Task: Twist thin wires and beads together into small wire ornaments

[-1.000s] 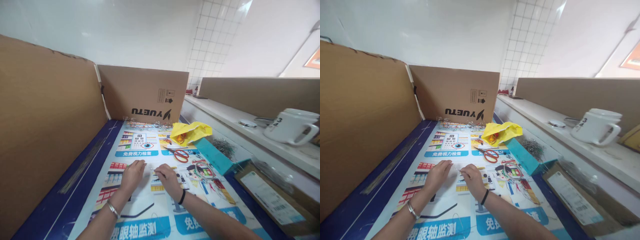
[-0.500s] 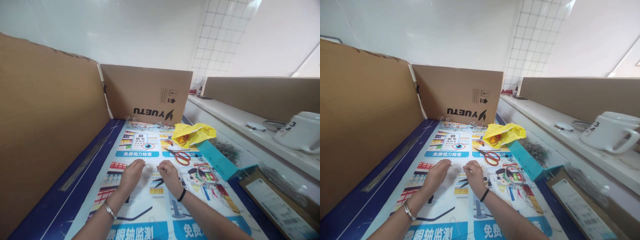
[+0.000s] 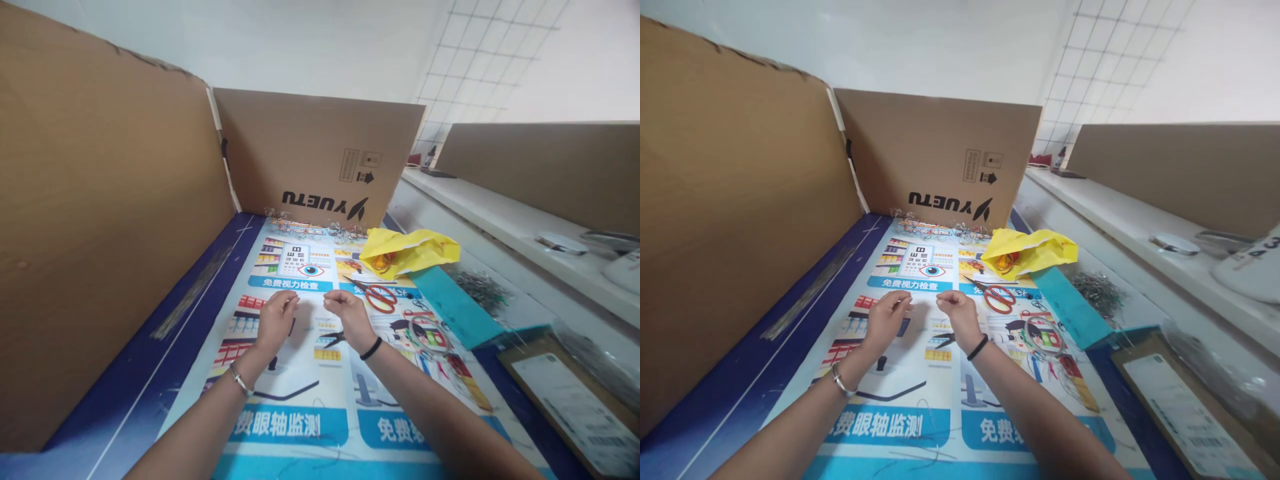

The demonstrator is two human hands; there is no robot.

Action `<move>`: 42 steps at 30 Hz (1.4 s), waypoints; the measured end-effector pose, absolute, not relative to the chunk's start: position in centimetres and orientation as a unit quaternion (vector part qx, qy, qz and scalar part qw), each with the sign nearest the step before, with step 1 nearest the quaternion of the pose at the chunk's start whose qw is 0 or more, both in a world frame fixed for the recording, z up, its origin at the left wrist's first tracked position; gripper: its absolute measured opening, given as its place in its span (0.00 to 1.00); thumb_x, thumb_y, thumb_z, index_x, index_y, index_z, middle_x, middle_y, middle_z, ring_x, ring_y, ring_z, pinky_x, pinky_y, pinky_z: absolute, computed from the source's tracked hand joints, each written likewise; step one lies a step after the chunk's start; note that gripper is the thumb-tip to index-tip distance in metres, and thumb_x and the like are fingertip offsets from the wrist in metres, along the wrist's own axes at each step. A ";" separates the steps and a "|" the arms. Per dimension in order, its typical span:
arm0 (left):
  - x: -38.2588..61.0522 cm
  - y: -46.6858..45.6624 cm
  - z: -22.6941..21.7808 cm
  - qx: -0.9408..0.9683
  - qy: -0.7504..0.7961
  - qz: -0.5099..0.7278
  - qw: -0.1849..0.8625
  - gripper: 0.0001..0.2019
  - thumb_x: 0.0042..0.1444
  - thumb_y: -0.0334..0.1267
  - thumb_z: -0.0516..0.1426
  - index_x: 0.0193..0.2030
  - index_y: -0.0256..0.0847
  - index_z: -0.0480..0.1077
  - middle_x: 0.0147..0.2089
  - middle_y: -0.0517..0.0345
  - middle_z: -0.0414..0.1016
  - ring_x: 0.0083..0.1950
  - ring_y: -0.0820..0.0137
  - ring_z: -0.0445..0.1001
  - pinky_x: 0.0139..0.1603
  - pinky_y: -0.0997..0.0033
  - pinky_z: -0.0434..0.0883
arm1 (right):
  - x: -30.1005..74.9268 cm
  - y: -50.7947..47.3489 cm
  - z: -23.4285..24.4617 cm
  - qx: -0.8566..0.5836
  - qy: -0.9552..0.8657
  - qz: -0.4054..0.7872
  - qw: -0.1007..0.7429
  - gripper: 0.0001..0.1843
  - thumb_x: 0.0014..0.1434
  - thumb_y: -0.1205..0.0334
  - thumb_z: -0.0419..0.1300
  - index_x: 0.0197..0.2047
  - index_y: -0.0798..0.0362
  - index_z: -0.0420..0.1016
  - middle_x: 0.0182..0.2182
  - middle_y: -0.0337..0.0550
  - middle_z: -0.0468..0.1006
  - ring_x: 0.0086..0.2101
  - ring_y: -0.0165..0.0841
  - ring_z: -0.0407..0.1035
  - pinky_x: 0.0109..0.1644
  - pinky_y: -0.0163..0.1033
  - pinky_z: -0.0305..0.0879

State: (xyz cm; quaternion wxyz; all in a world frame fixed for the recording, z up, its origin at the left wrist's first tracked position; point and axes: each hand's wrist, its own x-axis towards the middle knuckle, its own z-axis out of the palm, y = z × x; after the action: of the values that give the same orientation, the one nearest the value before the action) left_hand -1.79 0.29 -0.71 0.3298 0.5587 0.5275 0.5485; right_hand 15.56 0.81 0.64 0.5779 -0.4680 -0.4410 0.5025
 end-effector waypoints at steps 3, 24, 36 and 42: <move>-1.5 0.3 -0.5 0.471 0.540 0.553 0.425 0.10 0.49 0.43 0.58 0.32 0.39 0.72 0.30 0.57 0.75 0.30 0.66 0.76 0.33 0.65 0.74 | 14.6 1.2 0.5 -0.451 -0.391 0.551 0.584 0.10 0.38 0.62 0.69 0.26 0.53 0.75 0.26 0.37 0.73 0.28 0.29 0.67 0.38 0.41 0.66; -9.3 0.5 7.7 0.552 0.534 0.480 0.425 0.13 0.50 0.46 0.57 0.36 0.37 0.72 0.34 0.54 0.76 0.37 0.68 0.75 0.36 0.69 0.70 | 21.3 4.2 5.3 -0.451 -0.424 0.431 0.657 0.13 0.40 0.62 0.68 0.29 0.56 0.72 0.22 0.32 0.72 0.21 0.23 0.66 0.27 0.32 0.66; -12.0 -5.1 14.6 0.724 0.594 0.338 0.093 0.10 0.55 0.42 0.55 0.40 0.43 0.74 0.35 0.60 0.76 0.35 0.69 0.73 0.39 0.70 0.69 | 27.6 3.0 12.3 -0.430 -0.532 0.176 0.708 0.07 0.44 0.77 0.64 0.27 0.58 0.76 0.20 0.37 0.74 0.18 0.25 0.67 0.23 0.32 0.64; -8.1 -4.6 11.9 0.855 0.486 0.168 0.073 0.16 0.56 0.46 0.52 0.44 0.42 0.73 0.43 0.54 0.77 0.43 0.60 0.74 0.44 0.60 0.70 | 30.4 -0.7 16.3 -0.375 -0.525 0.027 0.763 0.07 0.46 0.77 0.62 0.27 0.56 0.75 0.22 0.35 0.74 0.19 0.25 0.67 0.21 0.33 0.63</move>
State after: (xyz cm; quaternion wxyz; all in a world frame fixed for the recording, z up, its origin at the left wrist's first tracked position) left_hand -8.08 -4.62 11.87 0.0729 0.8547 0.4856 0.1682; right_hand 30.44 -0.66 16.33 0.7634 -0.3753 -0.5250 0.0268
